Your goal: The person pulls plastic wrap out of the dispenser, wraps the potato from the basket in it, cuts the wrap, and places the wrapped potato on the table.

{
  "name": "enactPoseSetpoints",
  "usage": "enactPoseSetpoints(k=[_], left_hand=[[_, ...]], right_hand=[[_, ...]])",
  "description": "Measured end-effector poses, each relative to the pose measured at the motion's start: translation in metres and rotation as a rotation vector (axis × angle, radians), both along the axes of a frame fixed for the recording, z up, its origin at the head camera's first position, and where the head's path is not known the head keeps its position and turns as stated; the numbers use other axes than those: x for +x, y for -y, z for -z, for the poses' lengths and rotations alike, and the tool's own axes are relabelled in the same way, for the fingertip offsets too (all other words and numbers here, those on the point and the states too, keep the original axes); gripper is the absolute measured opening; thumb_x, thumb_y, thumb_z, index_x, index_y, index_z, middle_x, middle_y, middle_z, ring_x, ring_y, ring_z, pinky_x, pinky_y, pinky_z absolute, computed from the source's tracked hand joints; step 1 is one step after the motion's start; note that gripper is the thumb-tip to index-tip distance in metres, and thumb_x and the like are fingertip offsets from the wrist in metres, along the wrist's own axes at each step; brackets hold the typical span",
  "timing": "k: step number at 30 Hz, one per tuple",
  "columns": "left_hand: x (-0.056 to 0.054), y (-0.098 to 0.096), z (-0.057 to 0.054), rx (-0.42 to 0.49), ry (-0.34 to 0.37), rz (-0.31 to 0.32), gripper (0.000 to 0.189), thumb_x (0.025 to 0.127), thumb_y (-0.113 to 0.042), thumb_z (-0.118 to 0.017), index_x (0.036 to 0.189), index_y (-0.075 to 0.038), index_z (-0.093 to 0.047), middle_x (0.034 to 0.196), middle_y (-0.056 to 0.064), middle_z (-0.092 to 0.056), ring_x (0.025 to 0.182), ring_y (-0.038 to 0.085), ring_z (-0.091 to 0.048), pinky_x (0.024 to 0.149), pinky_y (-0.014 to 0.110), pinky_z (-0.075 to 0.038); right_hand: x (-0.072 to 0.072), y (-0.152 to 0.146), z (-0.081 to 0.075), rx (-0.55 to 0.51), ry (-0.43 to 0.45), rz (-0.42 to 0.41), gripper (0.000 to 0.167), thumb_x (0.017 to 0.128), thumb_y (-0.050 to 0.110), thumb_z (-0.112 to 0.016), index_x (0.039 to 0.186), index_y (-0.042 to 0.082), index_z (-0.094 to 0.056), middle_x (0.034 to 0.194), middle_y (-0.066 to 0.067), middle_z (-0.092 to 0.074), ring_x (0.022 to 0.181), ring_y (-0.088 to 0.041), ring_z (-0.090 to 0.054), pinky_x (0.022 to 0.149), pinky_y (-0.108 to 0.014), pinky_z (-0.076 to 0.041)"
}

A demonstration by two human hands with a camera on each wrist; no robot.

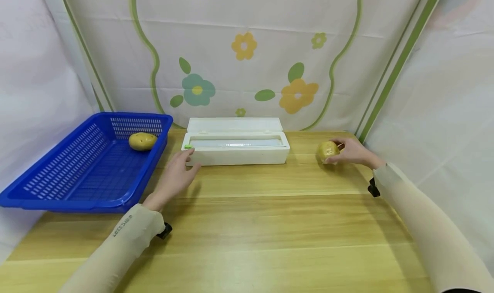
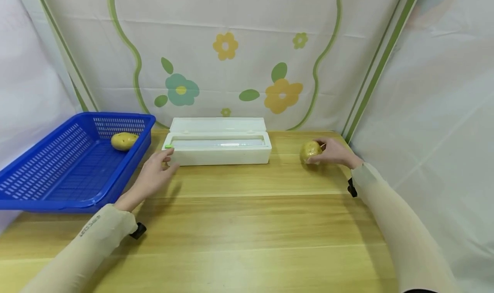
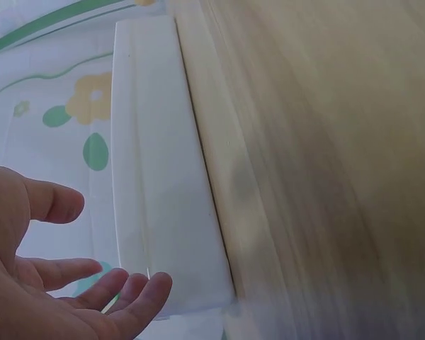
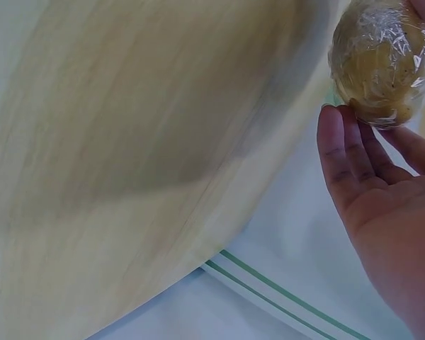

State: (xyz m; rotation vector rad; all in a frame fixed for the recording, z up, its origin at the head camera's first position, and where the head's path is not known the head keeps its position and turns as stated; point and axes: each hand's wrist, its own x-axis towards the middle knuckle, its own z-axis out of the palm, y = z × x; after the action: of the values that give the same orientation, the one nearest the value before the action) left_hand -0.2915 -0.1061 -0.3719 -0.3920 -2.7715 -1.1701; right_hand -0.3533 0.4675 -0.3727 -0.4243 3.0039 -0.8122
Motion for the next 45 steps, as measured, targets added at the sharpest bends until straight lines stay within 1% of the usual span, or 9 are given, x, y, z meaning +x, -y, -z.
enactPoseSetpoints(k=[5,11,19,26,30,34,38,41,45], left_hand=[[-0.002,0.000,-0.002,0.014,-0.001,-0.001,0.059,0.099,-0.022,-0.058,0.149,0.001,-0.036,0.144,0.022,-0.040,0.124,0.040,-0.046,0.095,0.055,-0.043],[-0.003,-0.001,-0.003,0.004,-0.022,0.000,0.058,0.099,-0.022,-0.058,0.147,0.003,-0.039,0.143,0.023,-0.042,0.122,0.039,-0.048,0.095,0.055,-0.043],[-0.003,0.001,-0.007,0.054,-0.056,0.015,0.048,0.098,-0.015,-0.060,0.140,0.005,-0.047,0.137,0.023,-0.048,0.120,0.039,-0.050,0.094,0.053,-0.044],[-0.004,0.005,-0.012,0.086,-0.116,0.030,0.040,0.097,-0.012,-0.060,0.133,0.005,-0.054,0.130,0.022,-0.054,0.115,0.037,-0.053,0.090,0.050,-0.048],[-0.006,0.007,-0.015,0.100,-0.125,0.032,0.040,0.097,-0.013,-0.060,0.133,0.004,-0.055,0.127,0.021,-0.055,0.110,0.038,-0.056,0.085,0.050,-0.051],[-0.010,0.010,-0.016,0.090,-0.151,0.026,0.041,0.096,-0.015,-0.063,0.132,0.002,-0.056,0.128,0.020,-0.054,0.114,0.036,-0.054,0.091,0.051,-0.047],[-0.013,0.015,-0.016,0.040,-0.197,0.017,0.043,0.093,-0.015,-0.067,0.131,0.003,-0.057,0.130,0.021,-0.053,0.120,0.038,-0.047,0.098,0.054,-0.039],[-0.013,0.017,-0.018,0.022,-0.211,0.013,0.044,0.092,-0.014,-0.069,0.130,0.003,-0.058,0.131,0.023,-0.051,0.123,0.040,-0.044,0.101,0.057,-0.034],[-0.014,0.018,-0.019,0.034,-0.197,0.002,0.045,0.092,-0.015,-0.070,0.131,0.002,-0.057,0.135,0.023,-0.048,0.127,0.041,-0.040,0.103,0.058,-0.032]], right_hand=[[-0.003,-0.004,0.005,-0.004,-0.010,-0.017,0.088,0.071,0.041,-0.089,0.137,-0.003,-0.052,0.120,-0.017,-0.061,0.097,-0.030,-0.059,0.077,-0.038,-0.050],[-0.005,-0.014,0.009,-0.034,0.052,0.002,0.090,0.075,0.034,-0.087,0.142,-0.008,-0.043,0.125,-0.021,-0.057,0.098,-0.031,-0.059,0.078,-0.033,-0.051],[-0.004,-0.014,0.002,-0.070,0.160,-0.013,0.100,0.083,0.032,-0.081,0.149,-0.013,-0.021,0.138,-0.031,-0.043,0.120,-0.042,-0.047,0.098,-0.054,-0.040],[-0.004,-0.012,-0.002,-0.061,0.193,-0.012,0.104,0.084,0.030,-0.080,0.151,-0.013,-0.013,0.142,-0.034,-0.036,0.129,-0.045,-0.037,0.105,-0.059,-0.032],[-0.001,-0.008,-0.007,-0.065,0.229,0.007,0.110,0.085,0.036,-0.078,0.153,-0.008,-0.003,0.149,-0.035,-0.024,0.134,-0.049,-0.028,0.106,-0.062,-0.027],[0.004,0.006,-0.017,-0.013,0.149,0.035,0.111,0.087,0.047,-0.074,0.155,-0.003,-0.001,0.155,-0.033,-0.012,0.139,-0.051,-0.014,0.106,-0.067,-0.020],[0.011,0.031,-0.027,0.036,-0.007,0.038,0.100,0.087,0.050,-0.072,0.154,-0.003,-0.019,0.156,-0.029,-0.018,0.140,-0.049,-0.015,0.107,-0.066,-0.018],[0.018,0.056,-0.032,-0.043,-0.093,0.029,0.081,0.089,0.046,-0.071,0.147,0.000,-0.039,0.151,-0.023,-0.032,0.138,-0.044,-0.025,0.106,-0.063,-0.025],[0.030,0.097,-0.037,-0.232,-0.173,0.028,0.053,0.092,0.038,-0.070,0.132,0.005,-0.058,0.139,-0.016,-0.047,0.129,-0.037,-0.040,0.102,-0.057,-0.036]])
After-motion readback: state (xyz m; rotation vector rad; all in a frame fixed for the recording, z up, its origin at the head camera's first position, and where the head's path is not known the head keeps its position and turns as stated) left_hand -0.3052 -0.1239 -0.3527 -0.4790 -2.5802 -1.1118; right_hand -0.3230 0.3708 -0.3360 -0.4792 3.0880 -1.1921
